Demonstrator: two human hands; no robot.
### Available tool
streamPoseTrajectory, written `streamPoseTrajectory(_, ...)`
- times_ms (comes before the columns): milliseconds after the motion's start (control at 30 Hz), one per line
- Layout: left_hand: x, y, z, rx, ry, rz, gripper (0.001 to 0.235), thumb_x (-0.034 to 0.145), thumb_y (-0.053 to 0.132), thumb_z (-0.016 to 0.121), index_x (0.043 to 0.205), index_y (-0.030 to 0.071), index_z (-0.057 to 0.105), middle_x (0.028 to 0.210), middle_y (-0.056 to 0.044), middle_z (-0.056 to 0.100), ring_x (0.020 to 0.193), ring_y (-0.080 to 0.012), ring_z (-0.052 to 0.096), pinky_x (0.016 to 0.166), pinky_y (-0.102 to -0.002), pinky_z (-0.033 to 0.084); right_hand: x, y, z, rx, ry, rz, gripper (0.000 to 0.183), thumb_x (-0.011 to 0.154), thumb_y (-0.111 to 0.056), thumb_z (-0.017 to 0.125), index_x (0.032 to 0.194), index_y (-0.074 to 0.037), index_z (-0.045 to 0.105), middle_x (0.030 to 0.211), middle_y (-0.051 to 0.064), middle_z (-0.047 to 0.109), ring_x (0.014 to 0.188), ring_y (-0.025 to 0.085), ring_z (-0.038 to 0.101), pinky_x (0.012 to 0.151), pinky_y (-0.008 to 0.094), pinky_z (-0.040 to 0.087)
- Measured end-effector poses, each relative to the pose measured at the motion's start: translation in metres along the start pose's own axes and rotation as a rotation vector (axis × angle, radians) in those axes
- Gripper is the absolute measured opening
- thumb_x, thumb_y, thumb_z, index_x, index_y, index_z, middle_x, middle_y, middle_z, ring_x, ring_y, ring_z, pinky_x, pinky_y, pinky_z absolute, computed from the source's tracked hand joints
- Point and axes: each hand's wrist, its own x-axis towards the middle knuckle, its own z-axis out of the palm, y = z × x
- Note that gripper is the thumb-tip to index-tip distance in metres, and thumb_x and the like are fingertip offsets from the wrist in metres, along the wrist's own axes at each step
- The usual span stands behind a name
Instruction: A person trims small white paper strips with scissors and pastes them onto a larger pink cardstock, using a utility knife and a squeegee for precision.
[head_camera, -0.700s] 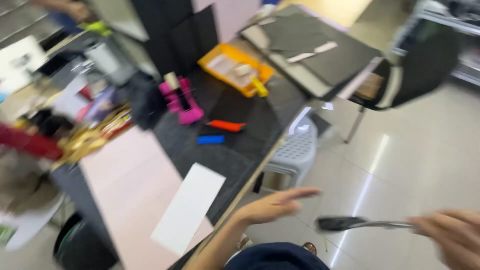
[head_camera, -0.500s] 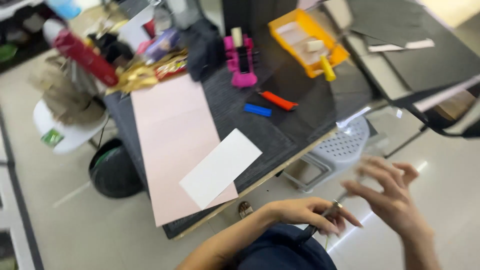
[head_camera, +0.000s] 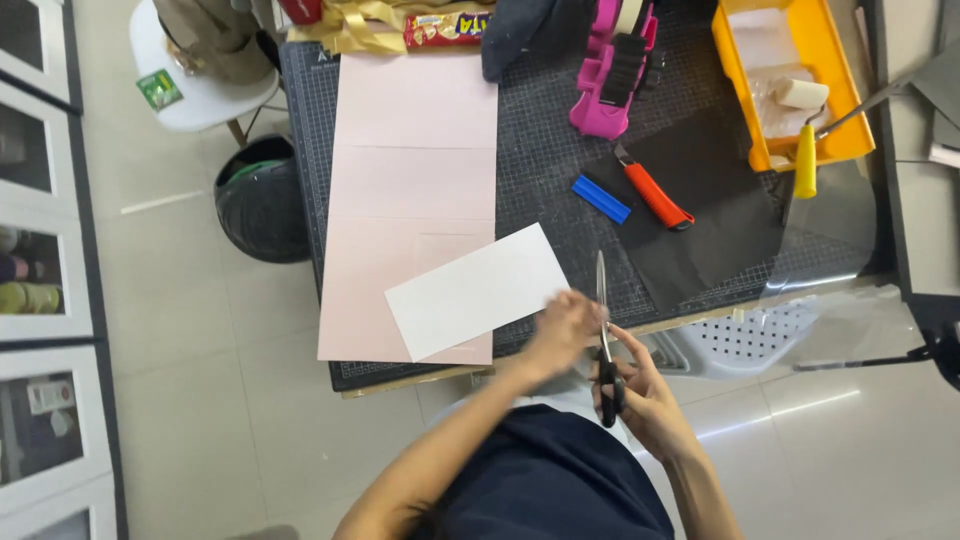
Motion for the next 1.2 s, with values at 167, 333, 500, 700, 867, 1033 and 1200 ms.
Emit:
streamPoseTrajectory(167, 0.058, -0.094, -0.059, 0.622, 0.326, -0.192, 0.064, 0.081, 0.051, 0.073, 0.126, 0.011, 0.052, 0.131, -0.015, 0.044, 0.119, -0.0344, 0.045, 0.092, -0.055, 0.042, 0.009, 0.009, -0.056, -0.457, 0.188, 0.268, 0.061, 0.080, 0.004, 0.057, 0.139, -0.011, 0.048, 0.099, 0.013, 0.058, 0.080, 0.020, 0.052, 0.070, 0.029, 0.042)
streamPoseTrajectory(333, 0.067, -0.116, -0.080, 0.816, 0.232, -0.422, 0.089, 0.052, 0.054, 0.099, 0.110, 0.008, 0.050, 0.113, -0.011, 0.043, 0.099, -0.0291, 0.044, 0.081, -0.044, 0.046, 0.006, 0.016, -0.082, -0.370, 0.087, 0.480, 0.042, 0.094, -0.017, 0.058, 0.133, -0.007, 0.047, 0.087, 0.009, 0.050, 0.065, 0.016, 0.043, 0.060, 0.031, 0.041)
streamPoseTrajectory(500, 0.060, -0.050, -0.118, 0.006, 0.120, -0.434, 0.016, 0.092, 0.014, 0.067, 0.100, 0.015, 0.054, 0.102, -0.009, 0.072, 0.106, -0.0270, 0.069, 0.077, -0.037, 0.047, 0.014, 0.029, -0.101, -0.370, 0.102, 0.397, 0.052, 0.088, -0.017, 0.066, 0.138, -0.005, 0.056, 0.093, 0.009, 0.061, 0.064, 0.013, 0.053, 0.055, 0.027, 0.042)
streamPoseTrajectory(700, 0.056, -0.039, -0.113, -0.008, 0.212, -0.352, 0.026, 0.086, 0.015, 0.077, 0.104, 0.016, 0.060, 0.098, -0.011, 0.077, 0.097, -0.0286, 0.074, 0.082, -0.036, 0.059, 0.034, 0.042, -0.112, -0.303, 0.176, 0.171, 0.057, 0.077, 0.003, 0.077, 0.131, 0.009, 0.060, 0.095, 0.027, 0.064, 0.067, 0.024, 0.062, 0.055, 0.034, 0.048)
streamPoseTrajectory(867, 0.058, -0.044, -0.107, -0.026, 0.209, -0.321, 0.025, 0.086, 0.015, 0.077, 0.104, 0.016, 0.060, 0.096, -0.010, 0.077, 0.095, -0.0271, 0.074, 0.081, -0.036, 0.060, 0.041, 0.042, -0.115, -0.333, 0.177, 0.120, 0.059, 0.077, 0.006, 0.077, 0.133, 0.009, 0.058, 0.092, 0.027, 0.068, 0.065, 0.021, 0.063, 0.054, 0.031, 0.048)
streamPoseTrajectory(1033, 0.055, -0.046, -0.108, -0.025, 0.206, -0.314, 0.024, 0.087, 0.016, 0.076, 0.104, 0.016, 0.060, 0.094, -0.009, 0.077, 0.092, -0.0254, 0.075, 0.079, -0.035, 0.060, 0.041, 0.037, -0.114, -0.346, 0.172, 0.107, 0.059, 0.074, 0.009, 0.077, 0.131, 0.009, 0.059, 0.090, 0.028, 0.069, 0.065, 0.020, 0.061, 0.053, 0.030, 0.048)
streamPoseTrajectory(1200, 0.055, -0.053, -0.109, -0.027, 0.221, -0.277, 0.023, 0.087, 0.014, 0.076, 0.104, 0.013, 0.060, 0.094, -0.013, 0.077, 0.096, -0.0309, 0.073, 0.083, -0.039, 0.059, 0.039, 0.035, -0.111, -0.345, 0.170, 0.083, 0.056, 0.074, 0.009, 0.078, 0.128, 0.010, 0.061, 0.089, 0.028, 0.071, 0.067, 0.019, 0.062, 0.053, 0.029, 0.050)
